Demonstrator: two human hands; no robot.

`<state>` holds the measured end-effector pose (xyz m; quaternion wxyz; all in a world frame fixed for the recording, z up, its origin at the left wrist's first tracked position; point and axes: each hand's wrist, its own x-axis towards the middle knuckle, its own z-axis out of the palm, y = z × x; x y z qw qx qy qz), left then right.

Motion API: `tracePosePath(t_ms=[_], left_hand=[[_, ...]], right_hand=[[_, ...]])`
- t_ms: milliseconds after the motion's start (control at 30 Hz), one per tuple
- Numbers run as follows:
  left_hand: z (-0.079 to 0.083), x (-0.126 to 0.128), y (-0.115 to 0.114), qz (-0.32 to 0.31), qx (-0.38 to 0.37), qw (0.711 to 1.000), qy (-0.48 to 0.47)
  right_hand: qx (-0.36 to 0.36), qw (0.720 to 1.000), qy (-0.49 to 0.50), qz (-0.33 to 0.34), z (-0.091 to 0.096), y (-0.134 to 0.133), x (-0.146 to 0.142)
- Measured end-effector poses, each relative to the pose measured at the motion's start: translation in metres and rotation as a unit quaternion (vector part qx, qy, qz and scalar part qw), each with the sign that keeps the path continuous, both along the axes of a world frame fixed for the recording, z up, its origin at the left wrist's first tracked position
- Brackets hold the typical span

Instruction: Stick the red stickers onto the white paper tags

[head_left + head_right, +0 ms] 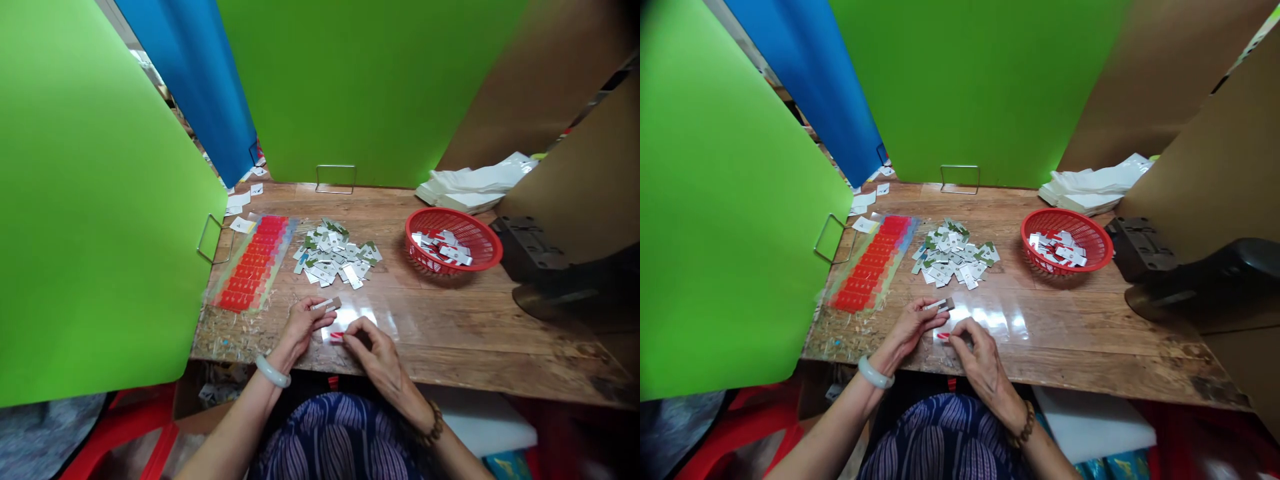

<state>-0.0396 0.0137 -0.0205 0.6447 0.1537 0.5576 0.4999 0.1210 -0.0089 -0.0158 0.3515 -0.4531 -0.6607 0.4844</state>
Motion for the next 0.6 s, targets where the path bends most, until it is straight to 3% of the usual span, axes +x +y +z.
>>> tracePosePath(t_ms=[100, 267, 600], left_hand=[[0.014, -0.005, -0.007, -0.043, -0.004, 0.998, -0.047], [0.034, -0.006, -0.020, -0.097, 0.007, 0.993, -0.061], [0.034, -0.002, -0.025, -0.132, 0.000, 0.990, -0.047]], right_hand=[[0.010, 0.997, 0.015, -0.069, 0.004, 0.012, 0.004], [0.035, 0.997, -0.006, -0.064, 0.014, 0.020, 0.004], [0.022, 0.999, 0.012, -0.036, 0.016, 0.016, -0.001]])
